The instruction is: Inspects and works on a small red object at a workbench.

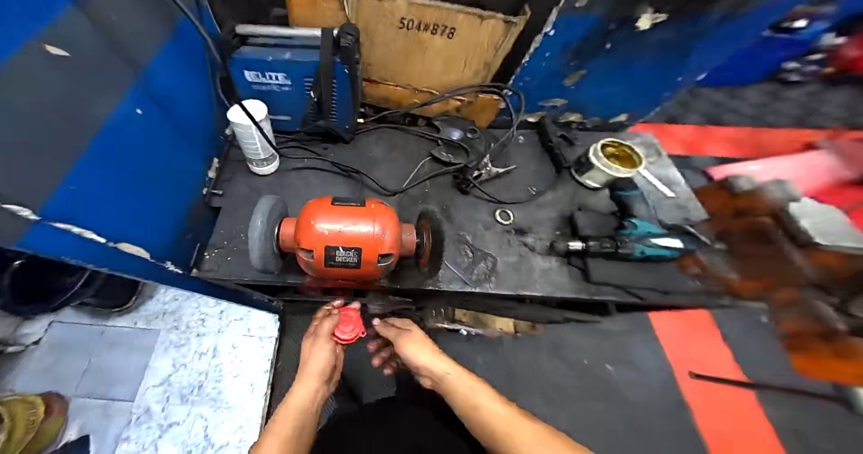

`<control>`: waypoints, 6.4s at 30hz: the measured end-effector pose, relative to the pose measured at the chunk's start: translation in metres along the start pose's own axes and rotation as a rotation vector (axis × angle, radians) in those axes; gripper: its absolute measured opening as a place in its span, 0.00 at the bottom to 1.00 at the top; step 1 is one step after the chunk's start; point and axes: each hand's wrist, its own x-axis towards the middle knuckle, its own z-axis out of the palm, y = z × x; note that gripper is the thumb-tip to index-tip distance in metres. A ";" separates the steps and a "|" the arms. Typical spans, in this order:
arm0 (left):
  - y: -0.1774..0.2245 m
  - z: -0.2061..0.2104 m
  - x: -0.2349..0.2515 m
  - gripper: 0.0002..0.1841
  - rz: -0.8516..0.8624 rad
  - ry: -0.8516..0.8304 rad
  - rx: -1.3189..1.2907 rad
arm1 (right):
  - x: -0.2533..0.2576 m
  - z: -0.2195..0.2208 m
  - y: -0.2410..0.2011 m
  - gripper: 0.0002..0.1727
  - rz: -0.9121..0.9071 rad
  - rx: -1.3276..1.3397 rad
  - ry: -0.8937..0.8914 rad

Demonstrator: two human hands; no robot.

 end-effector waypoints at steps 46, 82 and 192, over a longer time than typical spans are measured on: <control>-0.034 0.085 0.038 0.14 -0.381 -0.438 -0.176 | -0.055 -0.072 -0.055 0.08 -0.336 0.263 0.210; -0.001 0.099 0.006 0.03 -0.244 -0.155 -0.142 | -0.041 -0.070 -0.048 0.29 -0.079 0.867 0.004; 0.028 0.110 -0.050 0.15 0.226 -0.381 0.596 | -0.098 -0.071 -0.007 0.21 -0.795 -0.016 -0.081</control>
